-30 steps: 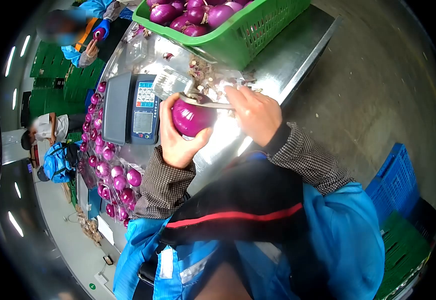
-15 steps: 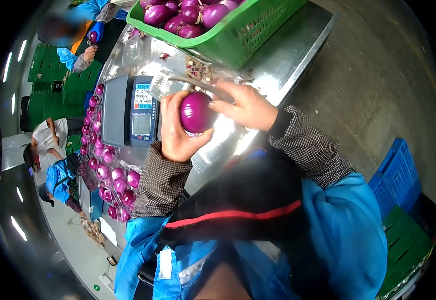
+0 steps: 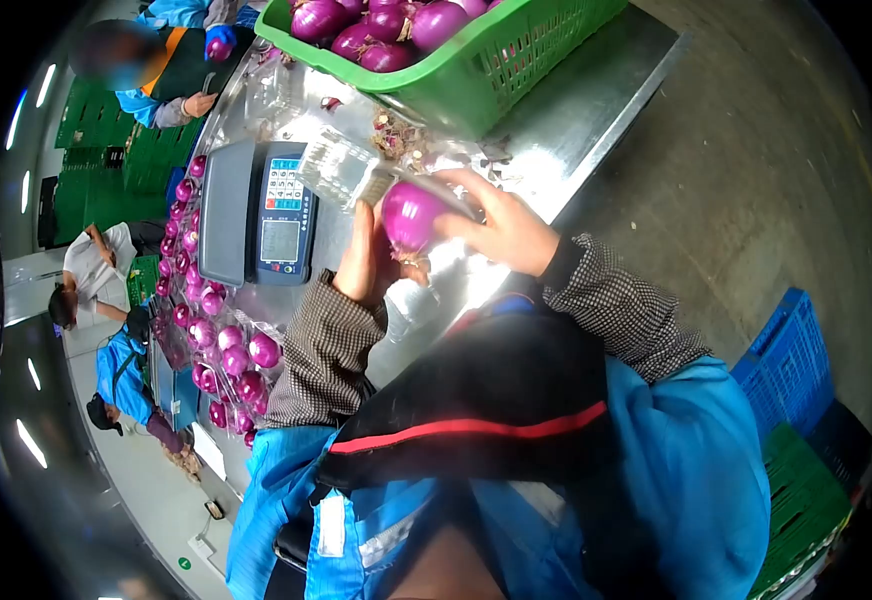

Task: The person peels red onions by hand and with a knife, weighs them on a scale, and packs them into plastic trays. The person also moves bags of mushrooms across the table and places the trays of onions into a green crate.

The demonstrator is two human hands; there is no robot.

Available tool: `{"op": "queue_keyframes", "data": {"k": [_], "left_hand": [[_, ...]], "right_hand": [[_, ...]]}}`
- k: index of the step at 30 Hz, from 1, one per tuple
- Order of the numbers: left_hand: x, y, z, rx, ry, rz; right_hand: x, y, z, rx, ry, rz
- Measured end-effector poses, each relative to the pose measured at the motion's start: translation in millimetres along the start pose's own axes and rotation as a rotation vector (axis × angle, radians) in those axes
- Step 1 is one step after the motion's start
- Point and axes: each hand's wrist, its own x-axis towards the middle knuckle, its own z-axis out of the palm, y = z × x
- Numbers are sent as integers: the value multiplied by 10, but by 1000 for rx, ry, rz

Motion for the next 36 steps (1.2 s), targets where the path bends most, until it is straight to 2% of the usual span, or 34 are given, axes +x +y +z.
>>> {"op": "queue_keyframes", "data": {"k": [1,2,3,4,7,8,11,12,15,20,23,26,29,33,35,36], "left_hand": [[39,-51,-10,7,-13,17],[78,-102,-19,14,-25,35],[113,-42,114,234,142,37],[22,-129,96,342,40,385],[70,-258,118,186,145,493],[59,-276,124,60,165,483],[36,-292,21,-80,226,394],[-39,-240,42,-26,254,380],[-117,-194,-7,-60,152,349],[-244,-97,-27,205,66,350],[-338,76,75,192,-35,305],[-364,-30,-13,130,-57,268],[-449,-24,-73,168,-85,339],[-414,-33,-99,145,22,322],[-424,-139,-126,292,135,303],[-445,-187,-219,645,189,333]], "right_hand": [[4,25,15,151,57,84],[-25,22,-79,344,-17,232],[-40,66,-107,449,-56,295],[-44,123,-70,536,-87,345],[-102,71,102,641,-110,387],[-81,146,98,543,-77,403],[-81,-31,91,-191,223,-171],[-120,-101,60,-548,282,-337],[-174,-334,-4,-925,165,-574],[-90,-341,-17,-1007,131,-594],[-38,-251,-14,-1008,126,-668],[27,-8,-100,-972,135,-752],[22,371,-369,-1054,302,-481],[-70,147,-131,-800,288,-454],[-89,74,25,-747,210,-392],[-110,70,49,-709,184,-355]]}}
